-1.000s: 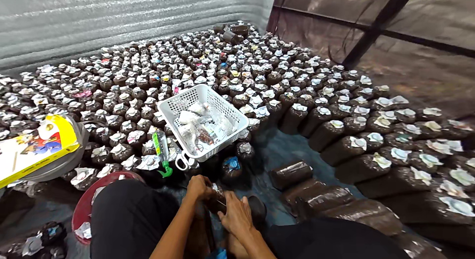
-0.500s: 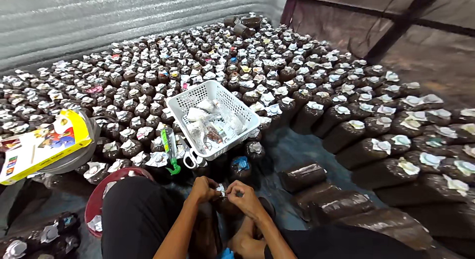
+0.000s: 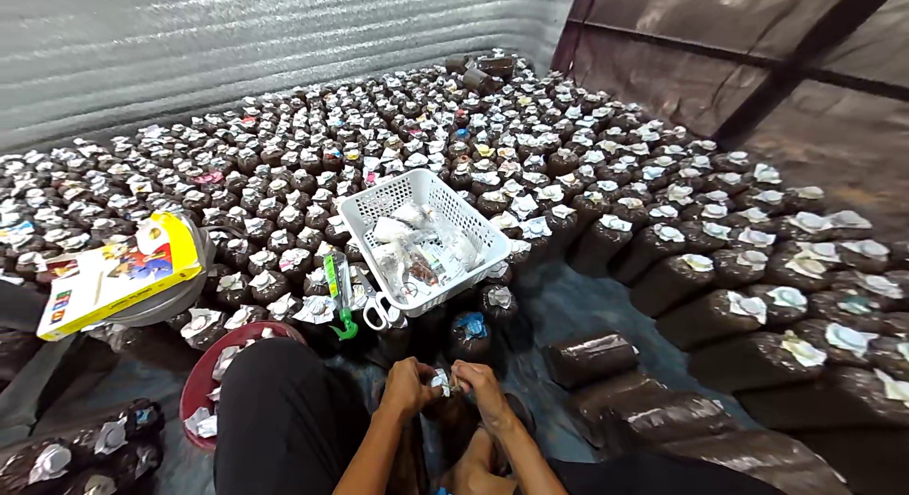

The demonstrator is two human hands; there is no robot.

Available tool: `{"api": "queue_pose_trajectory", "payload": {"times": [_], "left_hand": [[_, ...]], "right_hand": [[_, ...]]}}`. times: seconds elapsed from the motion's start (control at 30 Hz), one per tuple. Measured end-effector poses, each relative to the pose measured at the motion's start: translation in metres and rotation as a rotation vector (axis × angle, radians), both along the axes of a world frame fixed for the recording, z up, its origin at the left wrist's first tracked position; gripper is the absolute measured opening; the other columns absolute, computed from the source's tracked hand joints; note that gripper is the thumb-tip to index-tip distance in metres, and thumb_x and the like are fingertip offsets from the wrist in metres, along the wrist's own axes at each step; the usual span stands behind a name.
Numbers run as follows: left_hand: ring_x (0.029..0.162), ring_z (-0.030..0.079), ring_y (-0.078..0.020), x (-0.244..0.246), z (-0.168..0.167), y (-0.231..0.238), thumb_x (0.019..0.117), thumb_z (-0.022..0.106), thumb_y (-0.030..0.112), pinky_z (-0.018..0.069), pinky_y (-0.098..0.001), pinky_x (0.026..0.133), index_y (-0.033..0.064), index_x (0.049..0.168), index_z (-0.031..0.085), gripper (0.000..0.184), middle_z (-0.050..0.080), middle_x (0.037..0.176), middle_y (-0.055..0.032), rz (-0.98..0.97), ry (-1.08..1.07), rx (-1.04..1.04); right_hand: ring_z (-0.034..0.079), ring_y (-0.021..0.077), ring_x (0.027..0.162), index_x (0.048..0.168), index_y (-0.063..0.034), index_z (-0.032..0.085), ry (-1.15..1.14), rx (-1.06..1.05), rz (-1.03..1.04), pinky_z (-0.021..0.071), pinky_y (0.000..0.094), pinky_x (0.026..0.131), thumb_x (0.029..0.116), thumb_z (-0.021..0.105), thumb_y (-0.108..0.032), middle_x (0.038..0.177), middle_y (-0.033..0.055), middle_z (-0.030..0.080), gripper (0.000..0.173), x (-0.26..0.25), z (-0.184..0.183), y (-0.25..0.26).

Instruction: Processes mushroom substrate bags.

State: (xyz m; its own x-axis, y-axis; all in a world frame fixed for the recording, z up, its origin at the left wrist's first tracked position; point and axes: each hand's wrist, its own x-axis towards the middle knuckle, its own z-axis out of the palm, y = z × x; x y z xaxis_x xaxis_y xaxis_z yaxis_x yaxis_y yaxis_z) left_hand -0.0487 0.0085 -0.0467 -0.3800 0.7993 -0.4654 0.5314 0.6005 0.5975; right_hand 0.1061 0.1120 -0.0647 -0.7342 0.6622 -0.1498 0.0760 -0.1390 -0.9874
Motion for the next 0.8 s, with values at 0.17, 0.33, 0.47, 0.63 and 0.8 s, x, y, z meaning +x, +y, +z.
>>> {"api": "queue_pose_trajectory", "payload": {"times": [0.17, 0.33, 0.47, 0.63, 0.8], "left_hand": [[0.105, 0.067, -0.0198, 0.013, -0.002, 0.0, 0.0825, 0.077, 0.041, 0.0547, -0.0429, 0.096, 0.0201, 0.113, 0.078, 0.037, 0.069, 0.113, -0.006, 0.018, 0.004, 0.034], [0.11, 0.065, -0.0237, 0.012, -0.001, -0.007, 0.0856, 0.075, 0.04, 0.0527, -0.0447, 0.099, 0.0192, 0.118, 0.076, 0.038, 0.068, 0.119, -0.0088, 0.014, 0.069, 0.043], [0.107, 0.067, -0.0236, 0.013, -0.009, -0.018, 0.0894, 0.071, 0.042, 0.0536, -0.0429, 0.098, 0.0171, 0.121, 0.075, 0.04, 0.068, 0.119, -0.0093, 0.023, 0.154, 0.112], [0.107, 0.068, -0.0244, 0.028, -0.012, -0.019, 0.0927, 0.067, 0.038, 0.0555, -0.0459, 0.095, 0.0172, 0.124, 0.073, 0.038, 0.066, 0.126, -0.0082, 0.022, 0.196, 0.129], [0.105, 0.069, -0.0273, 0.037, -0.015, -0.02, 0.094, 0.065, 0.034, 0.057, -0.0471, 0.091, 0.0139, 0.124, 0.072, 0.037, 0.065, 0.128, -0.0125, 0.019, 0.253, 0.173]], "right_hand": [[0.044, 0.0049, 0.051, 0.053, -0.0162, 0.053, 0.0, -0.047, -0.17, 0.0369, 0.0259, 0.053, 0.0951, 0.051, -0.023, 0.052, -0.0073, 0.046, 0.042, 0.0, 0.004, -0.008], [0.065, 0.0145, 0.068, 0.092, -0.0003, 0.071, -0.209, -0.385, -0.008, 0.0537, 0.0301, 0.066, 0.109, 0.04, -0.021, 0.081, 0.0069, 0.071, 0.04, 0.011, 0.028, 0.004], [0.069, 0.0142, 0.077, 0.115, 0.0028, 0.071, -0.187, -0.491, 0.051, 0.0539, 0.0274, 0.065, 0.0985, 0.049, 0.0, 0.098, 0.0119, 0.076, 0.028, 0.009, 0.02, 0.0], [0.07, 0.0129, 0.073, 0.112, 0.0016, 0.074, -0.206, -0.454, -0.1, 0.0555, 0.0259, 0.063, 0.0969, 0.069, -0.007, 0.098, 0.0114, 0.078, 0.018, 0.005, 0.011, -0.005], [0.074, 0.0136, 0.096, 0.106, -0.0025, 0.078, -0.301, -0.084, -0.116, 0.0609, 0.0321, 0.089, 0.0863, 0.081, -0.01, 0.103, 0.0081, 0.077, 0.021, 0.01, 0.004, -0.007]]}}
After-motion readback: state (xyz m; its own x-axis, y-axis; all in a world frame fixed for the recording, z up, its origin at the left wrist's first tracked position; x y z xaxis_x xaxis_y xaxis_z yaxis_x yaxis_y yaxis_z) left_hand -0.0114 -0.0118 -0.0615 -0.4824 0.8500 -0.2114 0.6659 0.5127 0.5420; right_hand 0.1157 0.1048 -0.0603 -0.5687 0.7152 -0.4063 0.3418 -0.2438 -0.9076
